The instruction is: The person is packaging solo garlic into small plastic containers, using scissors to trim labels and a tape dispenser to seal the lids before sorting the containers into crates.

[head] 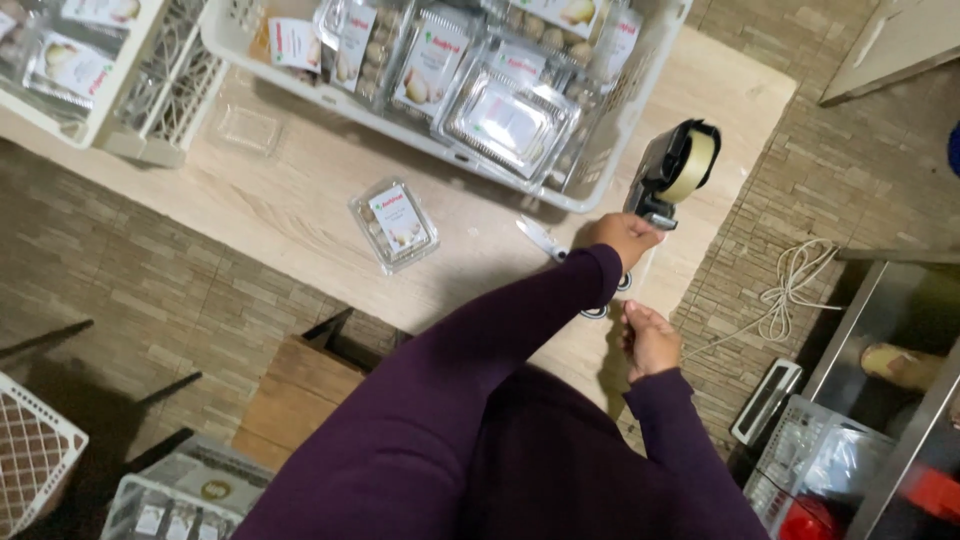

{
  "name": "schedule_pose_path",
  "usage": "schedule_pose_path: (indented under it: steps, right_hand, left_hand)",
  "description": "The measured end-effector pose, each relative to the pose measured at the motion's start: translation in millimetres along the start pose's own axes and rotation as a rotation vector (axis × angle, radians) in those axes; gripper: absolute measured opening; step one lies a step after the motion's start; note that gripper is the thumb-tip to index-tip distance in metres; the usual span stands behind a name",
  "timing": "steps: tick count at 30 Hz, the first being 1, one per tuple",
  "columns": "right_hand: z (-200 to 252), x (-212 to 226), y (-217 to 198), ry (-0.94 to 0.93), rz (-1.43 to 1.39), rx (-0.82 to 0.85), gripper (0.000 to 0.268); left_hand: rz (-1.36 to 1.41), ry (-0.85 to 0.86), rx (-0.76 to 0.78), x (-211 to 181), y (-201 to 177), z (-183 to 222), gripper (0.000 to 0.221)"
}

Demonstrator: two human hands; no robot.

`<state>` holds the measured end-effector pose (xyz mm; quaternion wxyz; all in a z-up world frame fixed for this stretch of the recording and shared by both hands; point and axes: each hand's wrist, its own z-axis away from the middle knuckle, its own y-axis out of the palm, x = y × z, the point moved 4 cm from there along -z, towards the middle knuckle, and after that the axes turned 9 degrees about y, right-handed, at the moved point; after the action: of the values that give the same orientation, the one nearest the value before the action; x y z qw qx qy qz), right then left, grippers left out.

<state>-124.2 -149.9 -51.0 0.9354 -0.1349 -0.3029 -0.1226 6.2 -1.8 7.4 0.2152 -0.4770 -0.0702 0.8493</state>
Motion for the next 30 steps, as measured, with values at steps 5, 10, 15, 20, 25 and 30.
schedule_pose_path:
  steps: [5,10,15,20,25,30]
  right_hand:
    - [-0.2,6.9,10.9,0.018,-0.06,0.052,0.013]
    - [-26.4,-3.9,4.1,-0.018,-0.064,0.034,0.011]
    - [-28.3,-1.1,3.8,-0.017,-0.013,0.013,0.011]
    - [-40.0,-16.9,-2.4,-0.033,0.059,0.041,0.008]
    - [24.3,-8.2,11.3,-0.041,0.216,0.112,0.01]
    - [69.2,5.2,75.2,-0.119,0.43,0.264,0.046]
  left_hand:
    - [-0.092,-0.034,0.027,-17.4,-12.0,1.2,0.028]
    - [-0.125,-0.017,-0.016,-20.5,-9.3,-4.5,0.028]
    - [-0.157,-0.033,-0.038,-2.3,-5.3,-20.3,0.027]
    - [-0.133,0.057,-0.031,28.7,6.5,-11.6,0.031]
    - [0.132,0.31,-0.068,28.7,-26.2,57.1,0.02]
    - [0.222,0.649,-0.515,102.1,-95.3,88.5,0.01]
